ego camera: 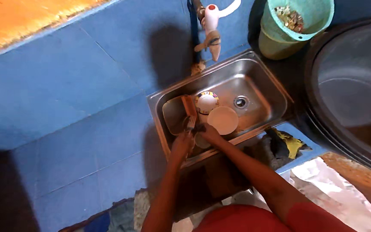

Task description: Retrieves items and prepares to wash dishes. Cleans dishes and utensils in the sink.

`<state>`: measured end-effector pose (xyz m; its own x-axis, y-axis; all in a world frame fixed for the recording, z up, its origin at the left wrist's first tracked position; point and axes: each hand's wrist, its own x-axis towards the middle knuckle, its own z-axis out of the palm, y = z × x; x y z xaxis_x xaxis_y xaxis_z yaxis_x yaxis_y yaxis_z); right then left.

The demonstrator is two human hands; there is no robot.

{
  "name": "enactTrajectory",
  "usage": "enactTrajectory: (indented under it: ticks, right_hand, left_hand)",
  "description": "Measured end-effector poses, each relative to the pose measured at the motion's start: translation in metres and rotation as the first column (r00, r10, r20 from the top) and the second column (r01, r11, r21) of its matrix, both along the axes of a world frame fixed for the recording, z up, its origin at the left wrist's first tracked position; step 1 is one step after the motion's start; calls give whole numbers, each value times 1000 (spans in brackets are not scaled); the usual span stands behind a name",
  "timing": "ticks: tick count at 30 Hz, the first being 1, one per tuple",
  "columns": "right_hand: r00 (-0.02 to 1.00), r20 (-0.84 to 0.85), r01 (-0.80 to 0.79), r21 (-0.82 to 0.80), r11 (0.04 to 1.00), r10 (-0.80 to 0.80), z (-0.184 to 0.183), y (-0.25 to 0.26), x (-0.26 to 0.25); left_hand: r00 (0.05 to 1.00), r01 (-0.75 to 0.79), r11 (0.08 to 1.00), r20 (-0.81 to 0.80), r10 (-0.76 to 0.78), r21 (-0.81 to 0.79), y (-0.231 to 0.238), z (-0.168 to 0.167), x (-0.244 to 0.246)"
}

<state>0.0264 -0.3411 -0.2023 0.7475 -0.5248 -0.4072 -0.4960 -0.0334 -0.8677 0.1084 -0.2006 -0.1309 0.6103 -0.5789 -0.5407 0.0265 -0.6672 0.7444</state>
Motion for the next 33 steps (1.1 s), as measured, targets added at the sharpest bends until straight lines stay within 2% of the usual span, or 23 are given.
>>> enactTrajectory:
  ticks: [2,4,6,8,10,12,15,17,18,20,22,25,27,28,30,31,33]
  right_hand:
    - [990,114,91,-47,995,-85,30,-5,-6]
    - [915,283,310,-45,950,-286,77,-15,-14]
    - [731,514,550,-54,834,-449,125,-40,-10]
    - [536,709,695,-62,716,-459,169,-74,4]
    - [437,779,769,-65,636,-450,214,-101,26]
    - [440,733,816,-83,573,-520,250,-122,55]
    - [632,418,767,-218,603,-653,281,-137,86]
    - [703,268,706,-376,601,-659,285,-143,95]
    - [736,247,665,-439,604,-631,283,-146,96]
    - [811,259,578,-494,650,-525,279,-152,90]
    - [874,321,482,-469,740,-365,274,-161,80]
    - [857,498,355,-380,854,-135,262,-177,73]
    - [764,642,296,-261,919,-63,254,-186,70]
    - [673,737,252,-142,957,-68,247,-189,64]
    - [454,860,230,138,963,-231,222,-191,43]
    - [426,841,304,214,928,-333,201,-193,32]
    - [534,658,440,320,839,-531,147,-188,17]
  left_hand:
    - [998,-26,997,-66,21,-75,-2,2,-1]
    - [992,-31,984,-125,9,-174,-2,-7,0]
    - [984,-46,974,-178,5,-224,-9,-14,2]
    - [972,-74,964,-234,12,-257,-23,-11,2]
    - [953,-96,953,-302,5,-289,-44,0,0]
    - [927,-115,934,-374,-21,-337,-65,6,0]
    - [876,-169,900,-479,-50,-403,-100,6,5]
    - [865,-192,893,-501,-42,-406,-123,8,9]
    - [866,-186,885,-496,-57,-427,-135,6,12]
    - [873,-197,871,-485,-53,-450,-156,8,16]
    - [869,-236,866,-495,-15,-441,-176,16,17]
    - [860,-286,848,-511,21,-446,-203,30,15]
    - [852,-302,833,-523,18,-464,-217,37,13]
    - [852,-310,826,-522,23,-471,-222,40,11]
    - [848,-332,815,-529,37,-475,-231,46,12]
    - [844,-347,811,-534,50,-472,-236,48,12]
    - [858,-320,828,-511,47,-460,-240,48,11]
